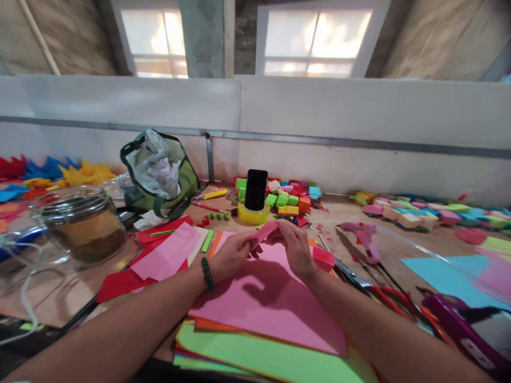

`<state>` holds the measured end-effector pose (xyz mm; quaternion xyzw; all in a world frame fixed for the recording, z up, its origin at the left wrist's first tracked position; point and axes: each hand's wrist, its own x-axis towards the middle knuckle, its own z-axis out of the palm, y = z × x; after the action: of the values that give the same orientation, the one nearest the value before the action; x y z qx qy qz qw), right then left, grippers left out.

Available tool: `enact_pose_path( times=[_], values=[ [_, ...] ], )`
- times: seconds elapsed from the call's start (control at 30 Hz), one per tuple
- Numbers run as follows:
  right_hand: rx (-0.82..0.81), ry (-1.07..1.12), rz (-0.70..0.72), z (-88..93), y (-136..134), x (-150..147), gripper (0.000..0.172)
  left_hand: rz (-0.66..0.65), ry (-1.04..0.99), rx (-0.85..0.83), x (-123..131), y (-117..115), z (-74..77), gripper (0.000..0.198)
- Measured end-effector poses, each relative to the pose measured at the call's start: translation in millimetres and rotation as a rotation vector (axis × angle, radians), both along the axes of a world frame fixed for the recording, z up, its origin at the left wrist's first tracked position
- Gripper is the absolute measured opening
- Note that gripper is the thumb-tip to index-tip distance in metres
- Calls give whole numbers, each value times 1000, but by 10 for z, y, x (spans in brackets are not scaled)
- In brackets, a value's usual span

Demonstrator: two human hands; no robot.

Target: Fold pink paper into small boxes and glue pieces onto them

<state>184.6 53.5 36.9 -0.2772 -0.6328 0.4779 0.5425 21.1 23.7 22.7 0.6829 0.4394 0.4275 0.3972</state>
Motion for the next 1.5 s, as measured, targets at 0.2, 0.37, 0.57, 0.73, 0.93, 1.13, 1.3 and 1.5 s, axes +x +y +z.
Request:
enact_pose_path(
  times=[0.2, 0.37, 0.57, 0.73, 0.93, 1.13, 1.3, 1.5],
  values=[
    [-20, 26, -20, -12, 42, -1, 33, 30, 45, 96, -63, 60, -26, 22],
    [13, 10, -9, -40, 60, 17, 26, 9, 59, 88, -118, 98, -45, 22],
    [71, -194, 23, 8, 174, 116, 25, -153, 164, -27, -304, 167, -57, 36],
    [-136, -354, 261, 72, 301, 222, 28, -268, 151, -227, -402, 195, -66, 47],
    [-208, -516, 389, 61, 375, 288, 20, -299, 198, -347, -397, 158, -11, 55],
    [-227, -643, 410, 98, 366, 301, 15, -338, 208, -379, -395, 135, 45, 53],
    [-251, -709, 407, 76, 362, 286, 20, -337, 207, -398, -383, 112, 57, 50],
    [-249, -739, 418, 58, 387, 268, 25, -371, 132, -456, -363, 79, 79, 43]
  ],
)
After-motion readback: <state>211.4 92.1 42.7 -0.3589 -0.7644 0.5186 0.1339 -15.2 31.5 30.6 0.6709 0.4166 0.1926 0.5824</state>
